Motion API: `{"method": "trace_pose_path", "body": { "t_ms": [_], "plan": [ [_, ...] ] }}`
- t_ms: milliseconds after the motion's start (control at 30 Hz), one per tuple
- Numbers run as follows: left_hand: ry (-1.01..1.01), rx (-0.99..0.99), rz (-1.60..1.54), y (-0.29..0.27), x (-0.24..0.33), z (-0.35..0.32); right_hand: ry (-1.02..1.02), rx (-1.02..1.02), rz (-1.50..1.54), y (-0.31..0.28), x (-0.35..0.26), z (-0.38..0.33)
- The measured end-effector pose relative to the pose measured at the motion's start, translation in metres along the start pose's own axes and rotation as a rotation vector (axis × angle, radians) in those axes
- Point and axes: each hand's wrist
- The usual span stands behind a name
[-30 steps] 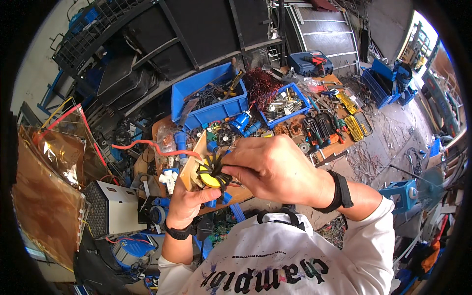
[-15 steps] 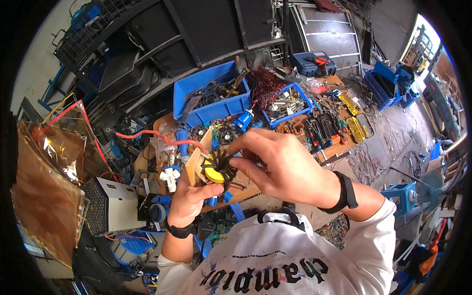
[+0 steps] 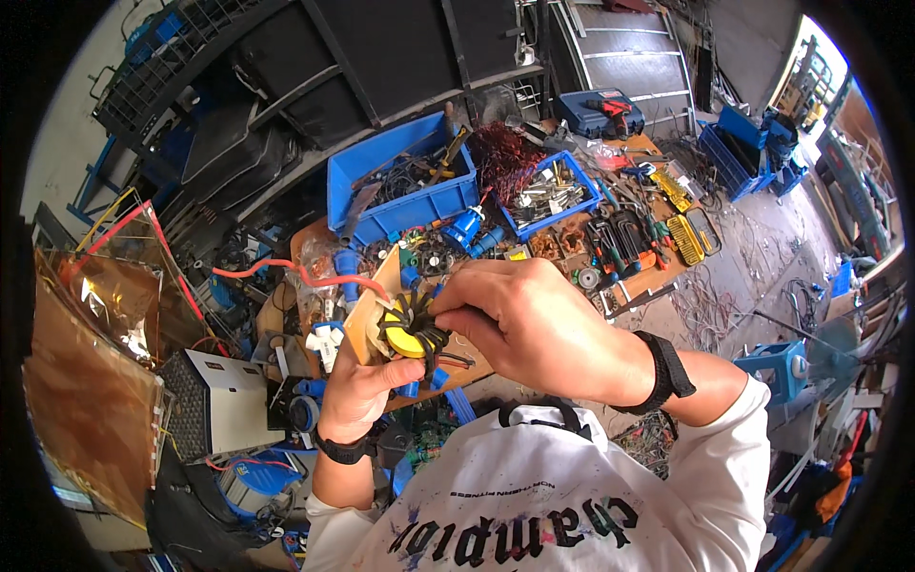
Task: The person holds a wooden board with two toroidal inductors and red and black wires. They use a screwdriver to adjust the components and then manipulate the wires and inductors by hand, twisting and arranging them on the board.
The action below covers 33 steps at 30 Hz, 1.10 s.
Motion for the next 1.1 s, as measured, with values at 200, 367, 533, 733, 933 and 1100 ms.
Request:
{"method": "trace_pose_path", "body": {
  "t_ms": [200,367,533,733,933,1100],
  "plan": [
    [-0.001,-0.026,-0.009,-0.001,-0.001,0.002,-0.069,-0.018,0.010,0.005,0.004,0.003],
    [-0.018,-0.025,0.004,-0.005,-0.006,0.005,-0.013,-0.139,-0.067,0.001,0.003,0.006],
    [-0.052,0.030,-0.054,-0.005,-0.007,0.003,0.010,-0.100,0.039,-0.001,0.009,0.006],
    [0.060,0.029,0.063,-0.010,-0.005,-0.001,-0.007,-0.030,0.119,-0.007,0.012,-0.006],
    [0.086,-0.029,0.063,-0.015,-0.016,-0.005,-0.125,-0.003,0.103,-0.004,0.000,-0.010],
    [0.075,-0.033,0.028,-0.011,-0.017,-0.006,-0.142,0.006,0.055,-0.002,-0.004,-0.011]
  ]
}}
Point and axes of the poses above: each hand's wrist, its own z-axis towards the middle knuckle, its own y-axis out of the palm, x = y × z, and after that the axes turned 5 degrees about -x, right-handed
